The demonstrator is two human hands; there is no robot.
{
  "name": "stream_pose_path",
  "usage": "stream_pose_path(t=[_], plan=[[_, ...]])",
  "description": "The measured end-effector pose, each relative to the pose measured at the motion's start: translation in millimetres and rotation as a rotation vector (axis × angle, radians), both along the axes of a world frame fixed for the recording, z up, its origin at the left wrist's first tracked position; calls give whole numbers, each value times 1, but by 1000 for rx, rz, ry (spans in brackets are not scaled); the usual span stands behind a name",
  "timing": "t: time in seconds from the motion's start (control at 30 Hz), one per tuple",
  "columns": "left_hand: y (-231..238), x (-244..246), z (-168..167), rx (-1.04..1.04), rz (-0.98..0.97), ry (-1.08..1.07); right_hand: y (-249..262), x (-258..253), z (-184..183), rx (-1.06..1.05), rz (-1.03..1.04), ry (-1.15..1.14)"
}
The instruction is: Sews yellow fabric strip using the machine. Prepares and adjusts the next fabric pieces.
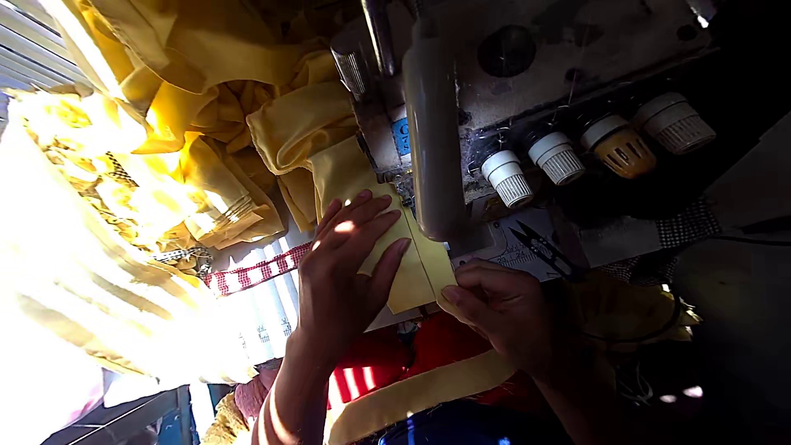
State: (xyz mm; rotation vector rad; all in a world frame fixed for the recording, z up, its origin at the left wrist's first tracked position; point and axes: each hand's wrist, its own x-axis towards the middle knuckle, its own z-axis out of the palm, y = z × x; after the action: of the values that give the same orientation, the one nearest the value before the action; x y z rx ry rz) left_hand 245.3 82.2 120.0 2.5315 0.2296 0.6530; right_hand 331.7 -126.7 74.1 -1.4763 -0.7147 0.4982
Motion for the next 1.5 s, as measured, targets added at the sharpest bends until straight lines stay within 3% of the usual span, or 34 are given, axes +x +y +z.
stream_pose_path(t=[0.2, 0.37, 0.53, 0.7, 0.9, 1.2, 1.5], plan=[[25, 20, 13, 54, 28, 32, 23, 10, 14, -77, -48, 87], [-26, -11, 16, 142, 86, -14, 23, -3, 10, -76, -92, 181], [-48, -30, -12, 134, 100, -46, 16, -21, -1, -93, -153, 29], [-43, -28, -11, 117, 80, -47, 12, -28, 14, 16, -195, -89], [-41, -26, -11, 108, 74, -49, 12, -13, 20, -15, -101, -3], [-39, -26, -6, 104, 66, -13, 17, -14, 22, -31, -173, 95], [-36, -23, -6, 143, 25, 18, 17, -16, -4, -18, -223, -132]])
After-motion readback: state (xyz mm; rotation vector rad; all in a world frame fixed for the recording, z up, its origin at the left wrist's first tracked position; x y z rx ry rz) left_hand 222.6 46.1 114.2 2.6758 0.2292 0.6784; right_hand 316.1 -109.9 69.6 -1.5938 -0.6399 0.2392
